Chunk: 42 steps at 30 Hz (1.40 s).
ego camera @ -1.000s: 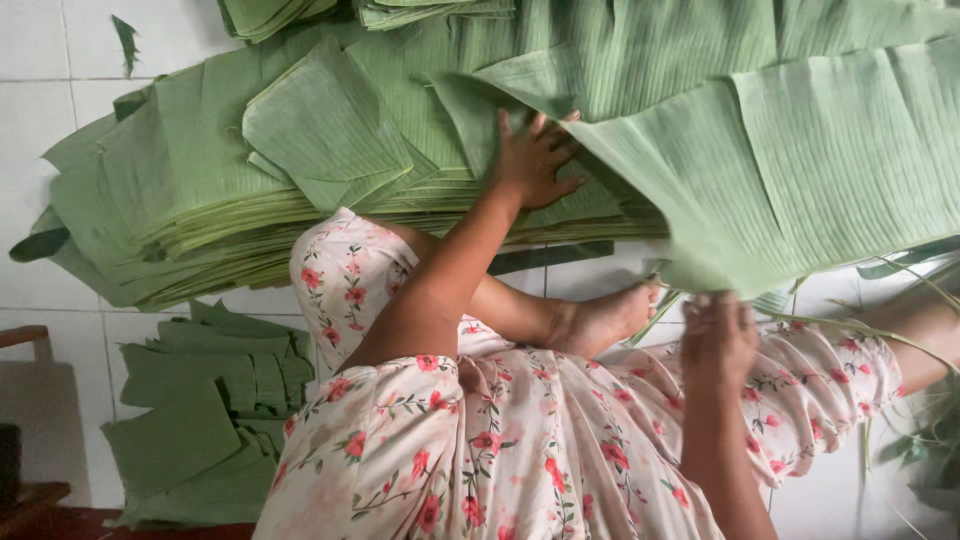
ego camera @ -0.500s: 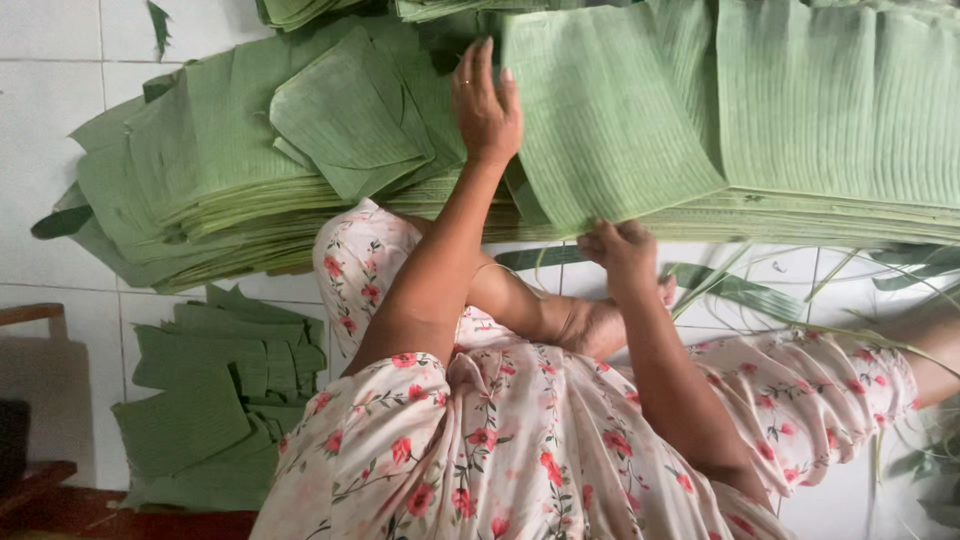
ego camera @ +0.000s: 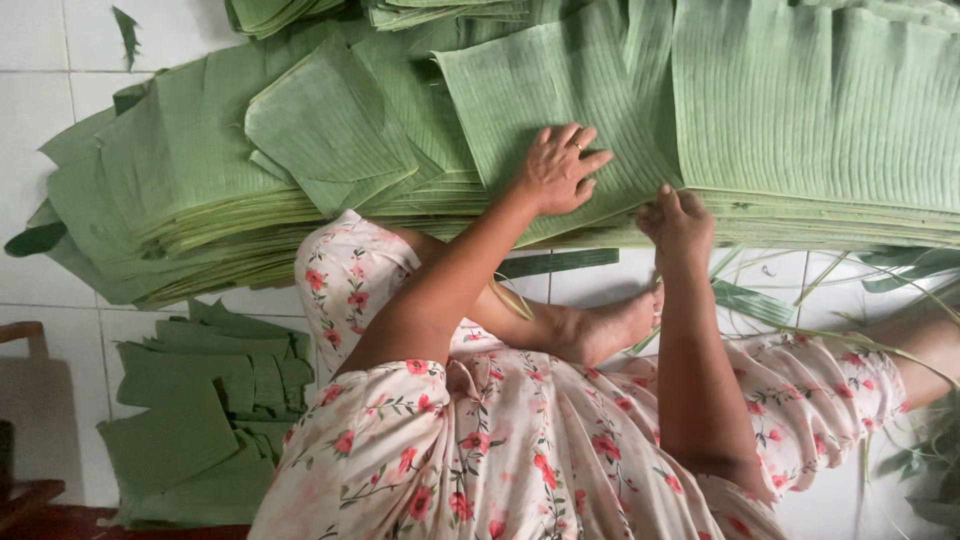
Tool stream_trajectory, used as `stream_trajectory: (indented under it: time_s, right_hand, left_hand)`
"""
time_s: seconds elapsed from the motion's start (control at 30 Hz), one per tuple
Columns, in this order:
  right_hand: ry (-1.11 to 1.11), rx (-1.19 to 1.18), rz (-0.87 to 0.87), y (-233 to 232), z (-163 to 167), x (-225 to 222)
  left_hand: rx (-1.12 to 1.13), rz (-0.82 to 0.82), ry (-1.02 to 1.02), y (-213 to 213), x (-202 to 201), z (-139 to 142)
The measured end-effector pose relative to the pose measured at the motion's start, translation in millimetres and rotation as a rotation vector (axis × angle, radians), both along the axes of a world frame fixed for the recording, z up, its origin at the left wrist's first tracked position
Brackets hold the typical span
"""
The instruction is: The person sits on the floor and repeatedly picks up large green banana leaves from a pile, folds them in half, and places them onto a growing stack. The person handles the leaves one at a time, smoothing them before stacking.
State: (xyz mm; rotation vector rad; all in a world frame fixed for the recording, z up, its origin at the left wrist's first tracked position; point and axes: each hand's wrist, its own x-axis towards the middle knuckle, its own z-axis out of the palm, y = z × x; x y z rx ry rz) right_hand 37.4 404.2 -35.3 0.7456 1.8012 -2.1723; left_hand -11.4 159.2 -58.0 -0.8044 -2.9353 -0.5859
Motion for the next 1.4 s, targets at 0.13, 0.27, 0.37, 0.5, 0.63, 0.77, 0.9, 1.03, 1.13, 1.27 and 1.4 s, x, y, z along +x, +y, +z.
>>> stream_trajectory:
  time_s: [0.13, 0.27, 0.37, 0.5, 0.63, 0.77, 0.9, 1.03, 1.13, 1.27, 1.4]
  right_hand:
    - [0.083, 0.157, -0.014, 3, -12, -9]
    - [0.150, 0.172, 0.017, 3, -22, 14]
    - [0.126, 0.029, -0.052, 8, -17, 46]
    - [0.005, 0.005, -0.136, 19, 19, 91]
    - [0.118, -0.115, -0.229, 57, 96, 107]
    - [0.403, -0.393, -0.381, 109, 164, 113]
    - [0.323, -0.384, -0.286, 92, 145, 111]
    - [0.100, -0.364, -0.169, 25, 82, 97]
    - [-0.101, -0.391, -0.038, -5, 49, 92]
    - [-0.234, -0.424, -0.272, 0, 16, 72]
    - [-0.053, -0.321, -0.217, 10, -12, 45]
  left_hand:
    - [-0.076, 0.017, -0.030, 7, -1, 2]
    - [-0.210, 0.041, -0.190, 4, -4, 5]
    - [-0.208, 0.038, -0.061, -7, -11, 12]
    - [-0.292, 0.085, -0.288, -15, -12, 25]
    - [-0.225, 0.100, -0.378, -15, -8, 32]
    - [-0.177, 0.083, -0.179, -19, -10, 27]
    - [-0.007, 0.040, -0.104, -15, -6, 19]
    - [0.597, -0.167, -0.188, 25, 24, 15]
    - [1.468, 0.081, -0.706, 65, 51, 14]
    - [1.383, 0.489, -0.531, 66, 71, 17]
    - [1.541, 0.560, -0.352, 41, 106, 37]
